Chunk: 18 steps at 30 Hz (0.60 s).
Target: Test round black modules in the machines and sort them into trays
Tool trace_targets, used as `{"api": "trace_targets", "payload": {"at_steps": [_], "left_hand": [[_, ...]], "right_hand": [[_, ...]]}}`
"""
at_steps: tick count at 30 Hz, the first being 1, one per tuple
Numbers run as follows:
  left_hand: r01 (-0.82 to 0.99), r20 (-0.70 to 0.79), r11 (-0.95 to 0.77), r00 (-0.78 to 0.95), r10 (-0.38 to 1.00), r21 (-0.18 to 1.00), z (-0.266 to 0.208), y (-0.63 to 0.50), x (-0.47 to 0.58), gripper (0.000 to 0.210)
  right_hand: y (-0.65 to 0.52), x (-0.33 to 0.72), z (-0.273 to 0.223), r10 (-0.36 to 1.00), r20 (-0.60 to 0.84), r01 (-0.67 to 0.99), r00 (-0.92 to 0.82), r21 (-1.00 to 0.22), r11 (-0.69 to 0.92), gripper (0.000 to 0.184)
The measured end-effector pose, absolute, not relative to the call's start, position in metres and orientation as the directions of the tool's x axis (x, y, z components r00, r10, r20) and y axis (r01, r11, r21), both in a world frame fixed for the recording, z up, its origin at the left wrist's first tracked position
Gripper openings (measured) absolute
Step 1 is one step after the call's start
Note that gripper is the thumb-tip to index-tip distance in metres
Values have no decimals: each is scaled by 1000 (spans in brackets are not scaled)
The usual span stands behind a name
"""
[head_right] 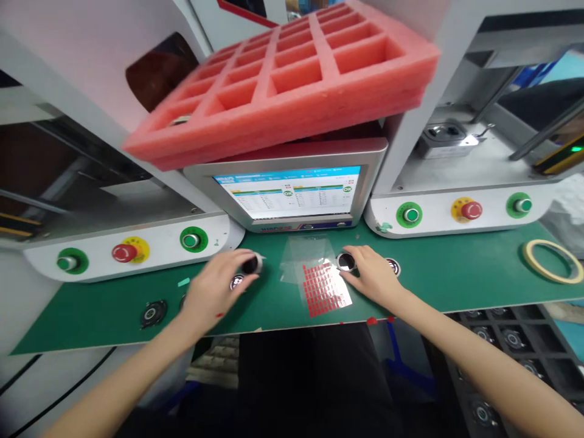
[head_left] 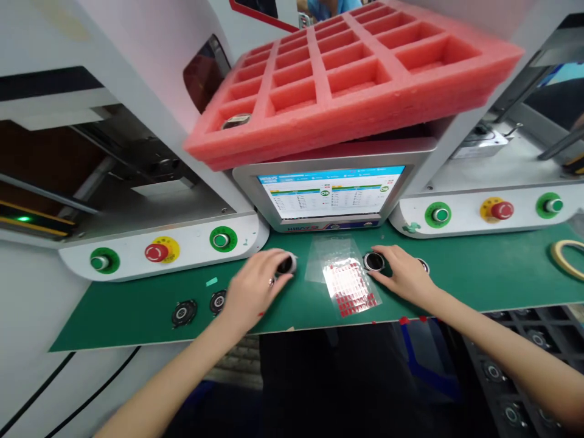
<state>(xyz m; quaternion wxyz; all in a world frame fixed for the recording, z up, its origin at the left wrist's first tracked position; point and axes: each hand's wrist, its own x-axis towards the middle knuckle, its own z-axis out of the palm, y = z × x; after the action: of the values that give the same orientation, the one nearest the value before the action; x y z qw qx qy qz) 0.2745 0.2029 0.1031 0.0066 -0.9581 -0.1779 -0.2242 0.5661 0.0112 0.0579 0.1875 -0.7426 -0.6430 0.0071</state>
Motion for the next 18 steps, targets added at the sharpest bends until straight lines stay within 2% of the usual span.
{"api": "trace_targets", "payload": {"at_steps": [4,6,9,13,18], "left_hand": [[677,591,-736,602,537,-22,158,275,213,39],[804,556,-594,485,676,21,180,326,194,45],[857,400,-495,408,821,142,200,400,187,51],[864,263,-480,433,862,153,208,461,204,57],[820,156,-558,538,828,130,205,485,221,65]], "right_hand": [[12,565,52,935,296,958,196,-263,-118,33],[11,565,51,927,315,963,206,-232,-136,34],[11,564,51,928,333,976,168,-185,-111,33],[11,562,53,931,351,984,97,-176,-37,28],[9,561,54,928,362,979,89,-202,-15,23]]}}
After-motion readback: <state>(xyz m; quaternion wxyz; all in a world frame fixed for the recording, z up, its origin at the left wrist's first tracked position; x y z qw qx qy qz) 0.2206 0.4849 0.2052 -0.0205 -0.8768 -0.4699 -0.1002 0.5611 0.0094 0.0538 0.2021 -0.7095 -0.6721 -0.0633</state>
